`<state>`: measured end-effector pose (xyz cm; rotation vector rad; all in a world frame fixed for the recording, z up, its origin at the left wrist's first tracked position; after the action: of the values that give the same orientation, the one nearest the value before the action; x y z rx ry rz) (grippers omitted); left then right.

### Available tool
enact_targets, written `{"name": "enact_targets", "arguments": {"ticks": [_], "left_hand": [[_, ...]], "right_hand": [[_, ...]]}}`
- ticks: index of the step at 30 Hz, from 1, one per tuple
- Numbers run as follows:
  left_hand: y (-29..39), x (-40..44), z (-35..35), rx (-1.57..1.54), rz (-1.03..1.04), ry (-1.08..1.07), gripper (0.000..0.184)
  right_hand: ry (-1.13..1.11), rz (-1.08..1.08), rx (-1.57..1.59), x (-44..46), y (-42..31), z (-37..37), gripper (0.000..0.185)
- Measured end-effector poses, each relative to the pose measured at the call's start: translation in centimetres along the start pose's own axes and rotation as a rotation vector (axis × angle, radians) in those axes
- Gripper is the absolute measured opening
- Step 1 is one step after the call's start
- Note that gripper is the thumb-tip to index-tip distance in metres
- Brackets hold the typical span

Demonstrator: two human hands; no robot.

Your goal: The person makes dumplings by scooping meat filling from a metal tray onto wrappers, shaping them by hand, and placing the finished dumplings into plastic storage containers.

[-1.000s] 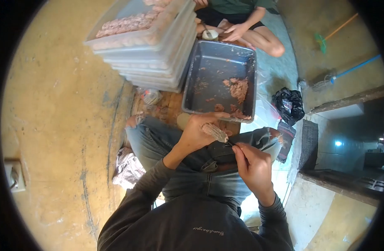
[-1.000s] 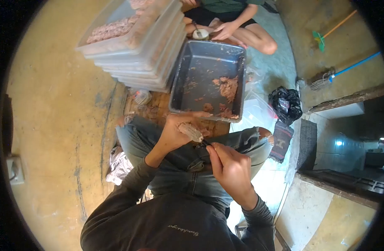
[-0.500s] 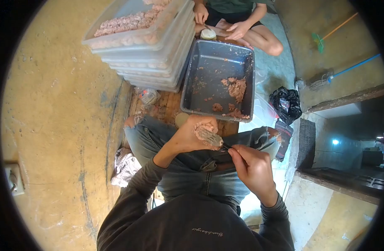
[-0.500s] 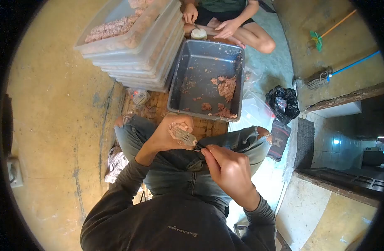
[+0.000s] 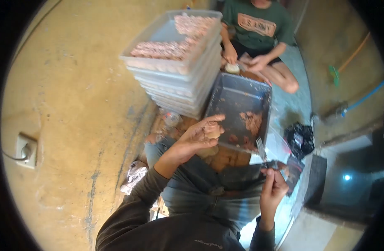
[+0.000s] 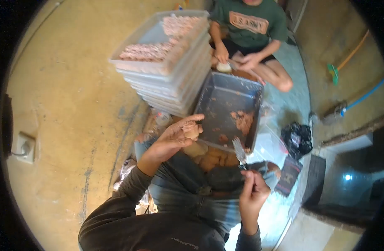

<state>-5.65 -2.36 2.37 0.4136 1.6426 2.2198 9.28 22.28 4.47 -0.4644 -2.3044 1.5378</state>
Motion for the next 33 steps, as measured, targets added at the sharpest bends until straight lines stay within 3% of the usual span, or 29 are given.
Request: {"name": "enact_targets", "arguments": {"ticks": [2,3,6,8,11,14,15,16,17,21,24,27,29,30,32,33], "left_hand": [[3.2,0.4,-0.4,-0.230,-0.103,-0.177,0.063],[5.2,0.9,-1.5,-0.065,-0.089,-0.174,0.056],[12.8,2.8,-2.7,-0.059,-0.057,-0.219,0.046],[17.6,5.5,-4.4,0.162,-0.023,-0.154,0.044],[22.1,12.2,-8.7,0.795,0.073,-0.009,0.042],[21.9,21.8,-17.6,1.160,0.107,0.083,0.041],[21.7,23.8,-19.2,1.153,0.108,0.084,0.041],[20.2,25.5,-20.2,1.274,-0.037,-0.011,0.041],[18.7,25.8,-19.7,1.389,-0.183,-0.115,0.041],[17.1,25.8,-17.2,1.422,-0.160,-0.196,0.039],[17.1,25.4,-16.9,1.317,-0.257,-0.231,0.051],[18.0,25.7,-17.3,1.525,-0.016,-0.086,0.044],[20.5,23.4,-16.3,1.542,0.216,0.038,0.041],[20.4,21.2,-15.4,1.459,0.314,0.058,0.040],[19.4,14.5,-10.4,1.292,0.445,0.055,0.037],[17.6,9.7,-7.0,1.241,0.497,0.130,0.024]], "right_hand": [[0.001,0.038,0.029,0.1,2.6,-0.4,0.024],[-0.007,0.015,-0.021,0.0,3.8,-0.3,0.023],[-0.048,-0.025,-0.115,-1.0,7.9,0.1,0.022],[-0.077,-0.033,-0.159,-1.9,10.2,0.9,0.021],[-0.097,0.072,-0.174,-3.1,14.0,2.3,0.021],[-0.115,0.083,-0.205,-3.9,17.6,3.7,0.024],[-0.115,0.083,-0.212,-3.9,18.2,3.9,0.024],[-0.119,0.046,-0.248,-3.9,18.1,4.1,0.024],[-0.120,0.013,-0.285,-3.9,18.0,4.3,0.025],[-0.147,0.034,-0.199,-4.3,18.4,3.9,0.024],[-0.146,0.021,-0.162,-4.3,18.1,4.1,0.020],[-0.222,-0.113,-0.234,-2.1,13.0,3.8,0.014],[-0.247,-0.376,-0.534,2.2,9.8,2.7,0.016],[-0.296,-0.350,-0.797,4.3,9.1,2.4,0.018],[-0.279,-0.262,-0.973,8.8,9.6,2.6,0.019],[-0.343,-0.277,-1.056,10.4,11.4,3.5,0.017]]}}
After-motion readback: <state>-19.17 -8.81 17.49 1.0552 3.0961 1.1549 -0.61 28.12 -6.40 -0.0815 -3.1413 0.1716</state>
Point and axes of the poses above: each hand's wrist, its own x-axis towards the middle knuckle, its own z-axis out of the palm, y = z × x, the point moved 7 cm from there along x, towards the middle knuckle, and after that the axes turned 1 degree about -x, right-handed, at the moved point
